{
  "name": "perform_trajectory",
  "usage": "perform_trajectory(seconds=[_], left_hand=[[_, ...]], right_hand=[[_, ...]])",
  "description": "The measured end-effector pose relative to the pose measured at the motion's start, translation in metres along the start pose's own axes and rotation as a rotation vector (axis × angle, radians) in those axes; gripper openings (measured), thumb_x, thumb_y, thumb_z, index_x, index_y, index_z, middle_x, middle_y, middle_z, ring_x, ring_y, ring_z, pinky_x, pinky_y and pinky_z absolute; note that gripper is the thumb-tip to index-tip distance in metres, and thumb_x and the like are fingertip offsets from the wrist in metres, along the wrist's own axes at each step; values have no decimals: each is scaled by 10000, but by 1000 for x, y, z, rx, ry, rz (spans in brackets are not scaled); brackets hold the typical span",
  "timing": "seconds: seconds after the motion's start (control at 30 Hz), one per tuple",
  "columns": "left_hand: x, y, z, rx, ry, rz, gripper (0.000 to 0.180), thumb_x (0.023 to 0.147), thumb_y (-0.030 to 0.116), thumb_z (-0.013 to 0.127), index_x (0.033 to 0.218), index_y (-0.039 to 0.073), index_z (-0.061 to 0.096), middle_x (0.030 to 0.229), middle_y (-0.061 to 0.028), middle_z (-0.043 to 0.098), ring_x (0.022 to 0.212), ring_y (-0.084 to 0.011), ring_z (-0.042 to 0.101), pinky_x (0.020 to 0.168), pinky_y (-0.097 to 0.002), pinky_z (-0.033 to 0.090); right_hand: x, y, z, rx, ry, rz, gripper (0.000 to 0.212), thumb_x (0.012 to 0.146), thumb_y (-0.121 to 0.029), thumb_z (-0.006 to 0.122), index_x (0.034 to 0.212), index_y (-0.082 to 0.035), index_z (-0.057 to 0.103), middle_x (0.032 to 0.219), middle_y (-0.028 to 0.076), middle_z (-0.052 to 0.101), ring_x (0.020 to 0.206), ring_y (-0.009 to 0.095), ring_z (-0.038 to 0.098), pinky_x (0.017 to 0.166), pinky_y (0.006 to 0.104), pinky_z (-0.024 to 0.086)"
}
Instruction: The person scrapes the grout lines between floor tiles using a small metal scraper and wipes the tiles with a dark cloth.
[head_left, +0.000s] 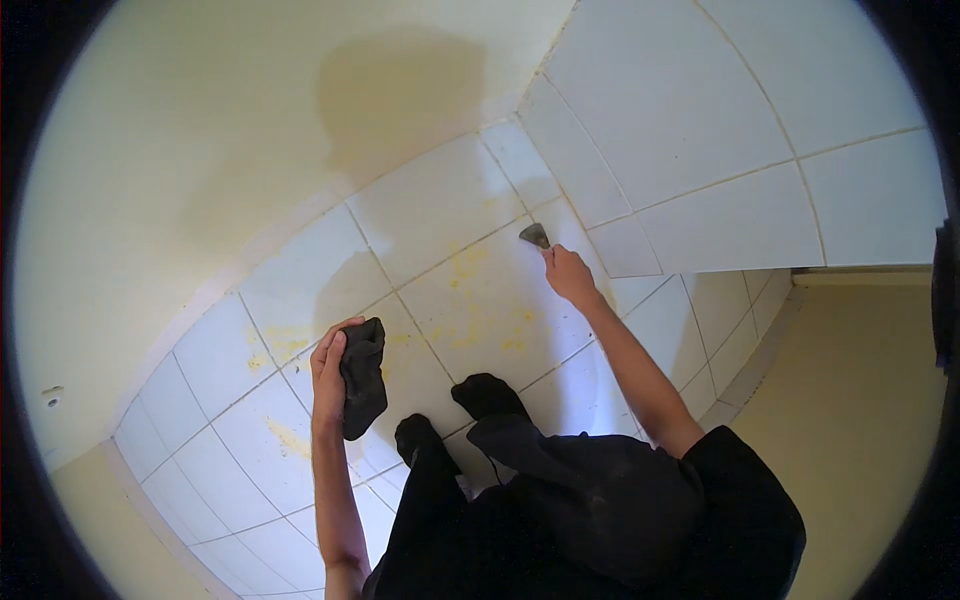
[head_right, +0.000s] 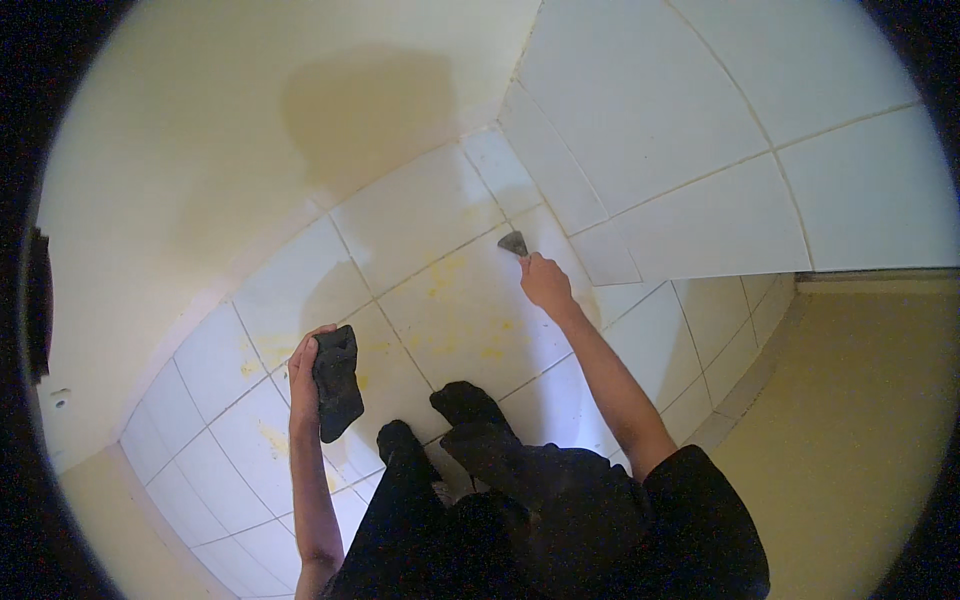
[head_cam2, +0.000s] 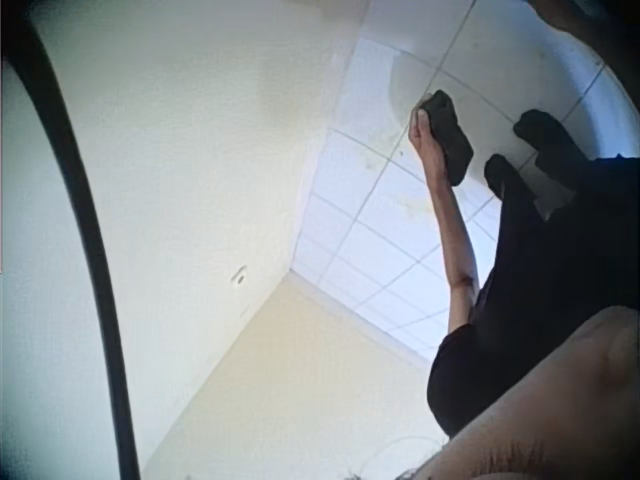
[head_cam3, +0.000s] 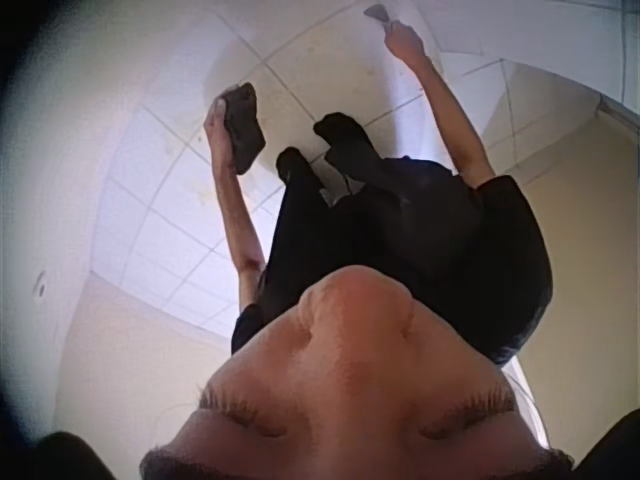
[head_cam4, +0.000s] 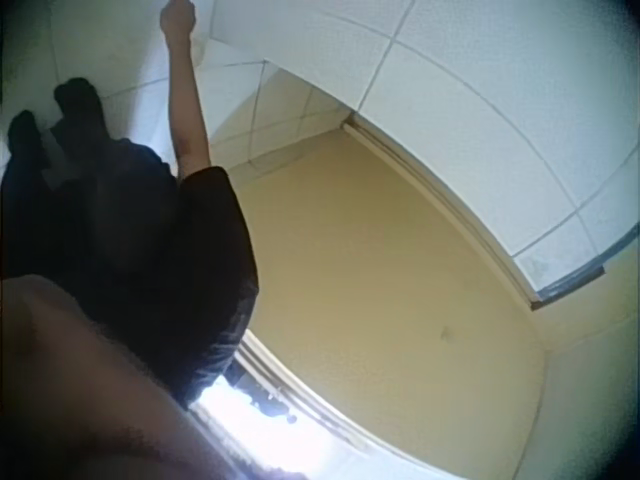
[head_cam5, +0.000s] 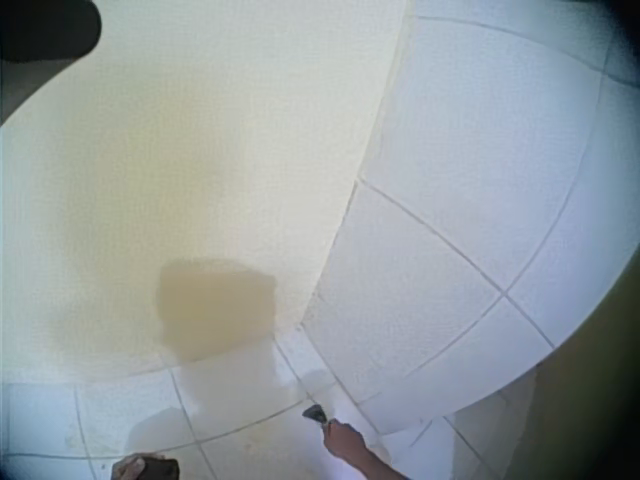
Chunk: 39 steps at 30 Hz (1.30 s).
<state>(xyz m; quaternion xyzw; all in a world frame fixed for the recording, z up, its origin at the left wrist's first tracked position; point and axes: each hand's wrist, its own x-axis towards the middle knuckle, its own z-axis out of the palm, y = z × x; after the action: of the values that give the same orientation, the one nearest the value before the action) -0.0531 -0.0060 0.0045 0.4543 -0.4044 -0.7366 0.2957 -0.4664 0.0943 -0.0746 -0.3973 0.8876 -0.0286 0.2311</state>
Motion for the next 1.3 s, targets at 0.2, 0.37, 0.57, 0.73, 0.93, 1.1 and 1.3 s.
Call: perform_trajectory(seconds=[0.2, 0.37, 0.57, 0.73, 0.93, 1.1, 1.3], left_hand=[[-6, 1, -3, -68, 23, -51, 337, 1052, 263, 480, 1203, 15, 652, 987, -84, 700, 760, -126, 660, 658, -257, 556], [-1, 3, 5, -77, -8, -82, 338, 1052, 266, 483, 1205, 17, 652, 985, -82, 701, 754, -122, 659, 648, -257, 556], [8, -3, 12, -62, -66, -67, 332, 1053, 255, 476, 1205, 21, 656, 980, -72, 698, 771, -113, 654, 676, -255, 551], [18, -8, 15, -39, -105, -65, 324, 1051, 245, 477, 1197, 24, 664, 996, -66, 702, 792, -109, 653, 690, -250, 545], [18, -2, 18, 5, -113, -65, 437, 1014, 393, 526, 1219, 21, 630, 973, -90, 695, 733, -134, 664, 630, -273, 557], [18, 2, 22, -7, -108, -31, 377, 1032, 325, 503, 1207, 24, 650, 993, -78, 703, 772, -117, 659, 667, -258, 549], [18, 1, 33, -39, -113, -52, 337, 1048, 269, 485, 1200, 28, 664, 991, -66, 708, 788, -105, 655, 683, -249, 542]], right_hand=[[19, -17, 2, -39, -122, -5, 482, 1042, -371, 414, 1023, 60, 629, 954, 333, 675, 978, 479, 656, 855, 551, 528], [28, -22, -7, -72, -155, -16, 450, 1032, -331, 428, 993, 53, 659, 1015, 318, 677, 995, 462, 665, 879, 537, 534], [29, -42, -13, -205, -181, -78, 334, 978, -232, 475, 990, 17, 698, 1060, 278, 696, 1011, 392, 696, 869, 489, 562], [29, -52, -14, -247, -219, -34, 279, 918, -161, 494, 983, 10, 705, 1062, 252, 709, 1019, 366, 706, 861, 476, 571], [36, -40, -7, -222, -193, -46, 281, 903, -147, 499, 993, 15, 709, 1041, 254, 713, 984, 379, 714, 821, 469, 588], [25, -34, 15, -268, -141, -111, 333, 974, -250, 510, 937, 19, 703, 976, 288, 703, 947, 436, 696, 838, 499, 570], [30, -46, 1, -184, -156, -19, 263, 908, -142, 528, 969, 20, 726, 1043, 254, 713, 994, 381, 713, 831, 471, 589]])
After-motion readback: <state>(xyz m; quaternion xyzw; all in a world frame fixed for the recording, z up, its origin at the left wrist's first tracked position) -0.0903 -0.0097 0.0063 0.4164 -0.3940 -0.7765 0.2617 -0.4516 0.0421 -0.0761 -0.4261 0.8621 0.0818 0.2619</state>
